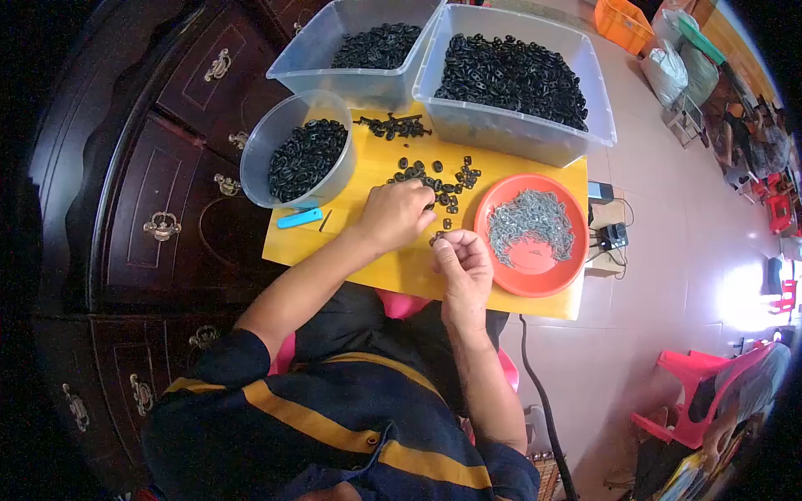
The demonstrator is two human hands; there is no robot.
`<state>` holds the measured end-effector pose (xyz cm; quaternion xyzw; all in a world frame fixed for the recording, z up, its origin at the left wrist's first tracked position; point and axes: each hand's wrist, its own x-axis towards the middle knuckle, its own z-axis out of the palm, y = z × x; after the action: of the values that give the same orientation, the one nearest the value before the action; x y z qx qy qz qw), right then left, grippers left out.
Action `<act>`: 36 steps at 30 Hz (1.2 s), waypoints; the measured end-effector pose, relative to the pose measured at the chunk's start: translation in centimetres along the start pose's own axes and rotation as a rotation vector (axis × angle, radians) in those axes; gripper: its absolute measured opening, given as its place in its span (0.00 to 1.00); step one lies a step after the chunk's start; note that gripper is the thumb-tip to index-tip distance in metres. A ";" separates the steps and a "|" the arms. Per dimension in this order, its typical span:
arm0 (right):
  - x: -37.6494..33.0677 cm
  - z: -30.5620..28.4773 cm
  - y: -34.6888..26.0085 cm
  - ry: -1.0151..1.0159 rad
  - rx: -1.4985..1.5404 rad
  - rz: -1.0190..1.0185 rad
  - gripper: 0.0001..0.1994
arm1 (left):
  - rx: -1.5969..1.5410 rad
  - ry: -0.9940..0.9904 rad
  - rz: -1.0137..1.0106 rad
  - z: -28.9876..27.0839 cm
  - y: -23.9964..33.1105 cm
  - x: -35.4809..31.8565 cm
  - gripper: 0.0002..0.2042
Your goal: The person assembles small plastic components by picking up plastic parts and metal pins from the table and inserting the pins into the components by hand.
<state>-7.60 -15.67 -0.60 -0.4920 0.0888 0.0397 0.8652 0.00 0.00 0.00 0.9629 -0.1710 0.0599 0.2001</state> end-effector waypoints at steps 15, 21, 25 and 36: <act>-0.4 0.6 0.0 -0.011 0.026 0.027 0.04 | -1.071 0.042 -0.126 -1.7 -0.4 -3.4 0.07; -0.4 -0.5 -0.2 0.005 0.013 0.016 0.04 | -1.254 -0.176 -0.231 -1.4 1.4 -4.7 0.09; -0.4 -0.8 0.4 -0.071 0.023 -0.015 0.05 | -1.255 -0.206 -0.275 -1.7 1.9 -4.9 0.12; 0.6 -0.7 1.6 -0.178 0.182 -0.062 0.06 | -1.258 -0.112 -0.218 -1.9 1.4 -4.1 0.13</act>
<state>-7.30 -15.47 -2.37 -0.4083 -0.0002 0.0480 0.9116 -4.44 0.81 1.45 0.6749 -0.0846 -0.1231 0.7226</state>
